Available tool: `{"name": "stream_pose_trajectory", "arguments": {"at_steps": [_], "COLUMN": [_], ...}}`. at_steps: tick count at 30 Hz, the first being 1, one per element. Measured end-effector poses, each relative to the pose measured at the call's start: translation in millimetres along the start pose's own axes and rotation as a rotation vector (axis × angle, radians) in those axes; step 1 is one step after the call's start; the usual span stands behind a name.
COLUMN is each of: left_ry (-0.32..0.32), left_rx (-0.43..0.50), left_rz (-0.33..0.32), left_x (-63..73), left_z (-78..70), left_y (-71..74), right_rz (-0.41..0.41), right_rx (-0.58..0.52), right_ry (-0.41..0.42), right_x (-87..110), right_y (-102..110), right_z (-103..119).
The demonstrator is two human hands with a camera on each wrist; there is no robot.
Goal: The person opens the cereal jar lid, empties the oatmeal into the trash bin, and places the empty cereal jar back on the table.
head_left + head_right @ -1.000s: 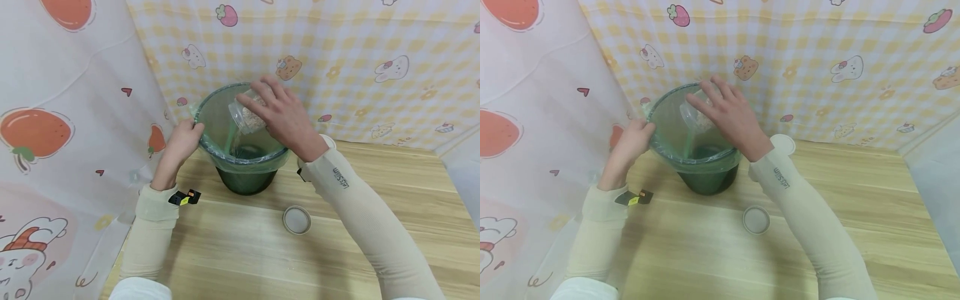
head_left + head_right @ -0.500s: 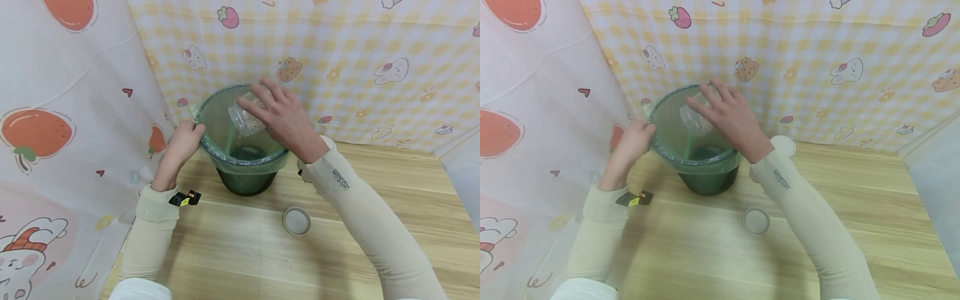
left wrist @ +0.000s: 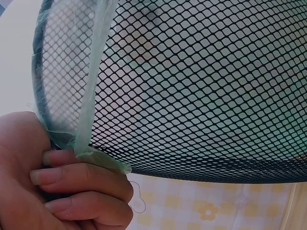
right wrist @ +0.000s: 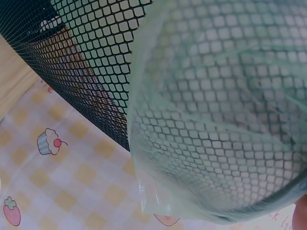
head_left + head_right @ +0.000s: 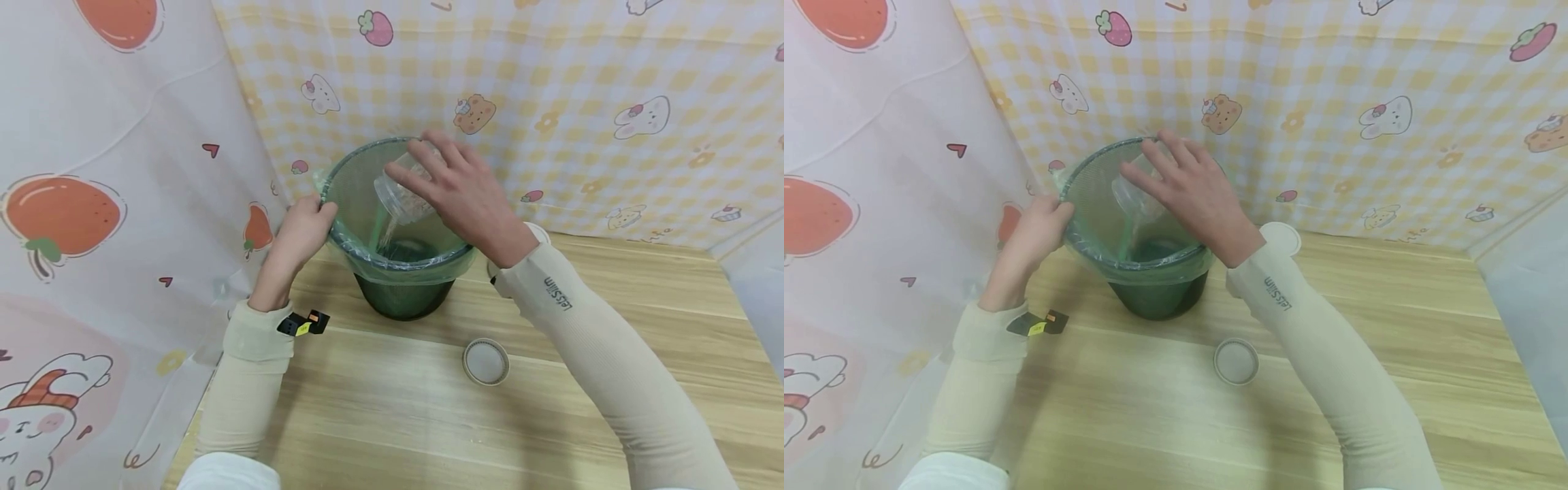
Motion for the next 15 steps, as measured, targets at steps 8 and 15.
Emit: {"name": "stream_pose_trajectory", "arguments": {"at_steps": [8, 15], "left_ry": [0.006, 0.006], "left_rx": [0.017, 0.019], "left_rz": [-0.004, -0.002], "left_x": [1.0, 1.6], "left_z": [0.1, 1.0], "left_y": [0.7, 0.3], "right_rz": [-0.015, -0.025], "right_rx": [-0.003, -0.018], "right_ry": [0.006, -0.008], "right_x": [-1.7, -1.9], "right_y": [-0.1, 1.8], "right_z": [0.3, 1.0]}}
Point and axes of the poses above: each hand's wrist, its own x-axis away from the middle knuckle, its own y-axis out of the back of the hand, z = x × y, the point moved 3 cm from there along -x, towards the middle knuckle, and after that the axes turned 9 degrees about -z, right-handed, at the moved point
